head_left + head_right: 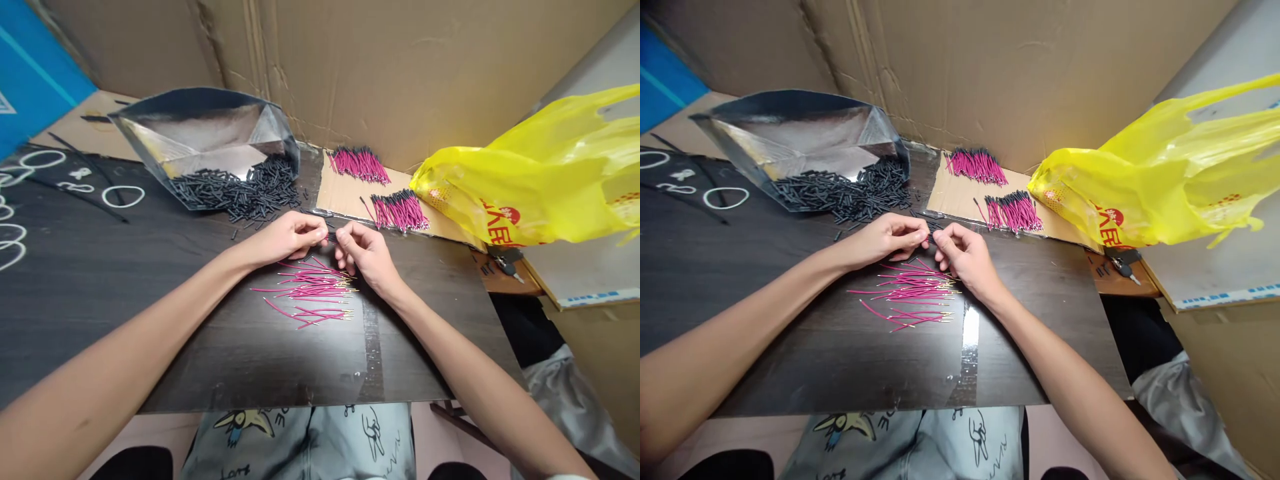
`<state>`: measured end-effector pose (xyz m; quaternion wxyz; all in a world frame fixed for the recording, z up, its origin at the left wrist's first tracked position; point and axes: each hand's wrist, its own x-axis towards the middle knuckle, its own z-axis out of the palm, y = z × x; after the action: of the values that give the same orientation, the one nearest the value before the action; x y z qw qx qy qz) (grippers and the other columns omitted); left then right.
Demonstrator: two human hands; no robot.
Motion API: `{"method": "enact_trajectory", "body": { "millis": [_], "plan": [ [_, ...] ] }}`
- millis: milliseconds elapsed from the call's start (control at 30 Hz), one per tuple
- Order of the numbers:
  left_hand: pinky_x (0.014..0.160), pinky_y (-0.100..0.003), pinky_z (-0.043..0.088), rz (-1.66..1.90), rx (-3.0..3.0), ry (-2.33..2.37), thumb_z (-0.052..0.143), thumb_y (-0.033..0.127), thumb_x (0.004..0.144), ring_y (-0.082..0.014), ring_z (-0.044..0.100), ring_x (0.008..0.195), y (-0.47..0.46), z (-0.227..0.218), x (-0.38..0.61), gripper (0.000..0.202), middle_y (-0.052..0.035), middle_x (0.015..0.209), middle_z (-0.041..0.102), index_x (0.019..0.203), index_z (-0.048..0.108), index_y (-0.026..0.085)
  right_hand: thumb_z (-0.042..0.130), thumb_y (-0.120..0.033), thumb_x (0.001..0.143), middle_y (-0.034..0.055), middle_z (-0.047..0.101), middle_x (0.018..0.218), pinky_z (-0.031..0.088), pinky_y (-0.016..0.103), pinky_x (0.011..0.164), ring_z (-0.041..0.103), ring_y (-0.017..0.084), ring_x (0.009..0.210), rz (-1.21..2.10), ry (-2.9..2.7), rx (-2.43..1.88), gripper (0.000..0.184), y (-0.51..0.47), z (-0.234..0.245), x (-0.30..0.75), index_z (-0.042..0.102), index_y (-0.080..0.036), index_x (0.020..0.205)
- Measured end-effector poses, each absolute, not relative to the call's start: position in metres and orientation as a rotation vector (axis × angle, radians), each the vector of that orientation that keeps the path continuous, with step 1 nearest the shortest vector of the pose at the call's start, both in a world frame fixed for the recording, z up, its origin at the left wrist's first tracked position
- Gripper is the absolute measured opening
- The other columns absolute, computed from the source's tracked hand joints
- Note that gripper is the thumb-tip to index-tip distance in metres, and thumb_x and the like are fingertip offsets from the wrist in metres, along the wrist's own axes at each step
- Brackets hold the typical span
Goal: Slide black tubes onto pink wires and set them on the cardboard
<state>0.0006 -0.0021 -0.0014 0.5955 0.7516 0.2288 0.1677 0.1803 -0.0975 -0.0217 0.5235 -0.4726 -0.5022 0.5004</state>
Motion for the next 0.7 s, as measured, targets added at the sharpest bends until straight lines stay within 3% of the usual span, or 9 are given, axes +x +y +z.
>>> {"method": "enact_trajectory", "body": {
  "millis": [700],
  "plan": [
    [0.044, -0.020, 0.027, 0.358, 1.686, 0.533, 0.067, 0.045, 0.096, -0.0069, 0.038, 0.046, -0.005, -0.004, 0.008, 0.035, 0.0051, 0.056, 0.043, 0.081, 0.060, 0.014, 0.087, -0.055, 0.072, -0.0001, 0.059, 0.074, 0.045, 0.020, 0.042, 0.057, 0.010, 0.060, 1.430, -1.057, -1.064, 0.049, -0.090, -0.014, 0.199, 0.062, -0.017, 0.092]
  ]
}}
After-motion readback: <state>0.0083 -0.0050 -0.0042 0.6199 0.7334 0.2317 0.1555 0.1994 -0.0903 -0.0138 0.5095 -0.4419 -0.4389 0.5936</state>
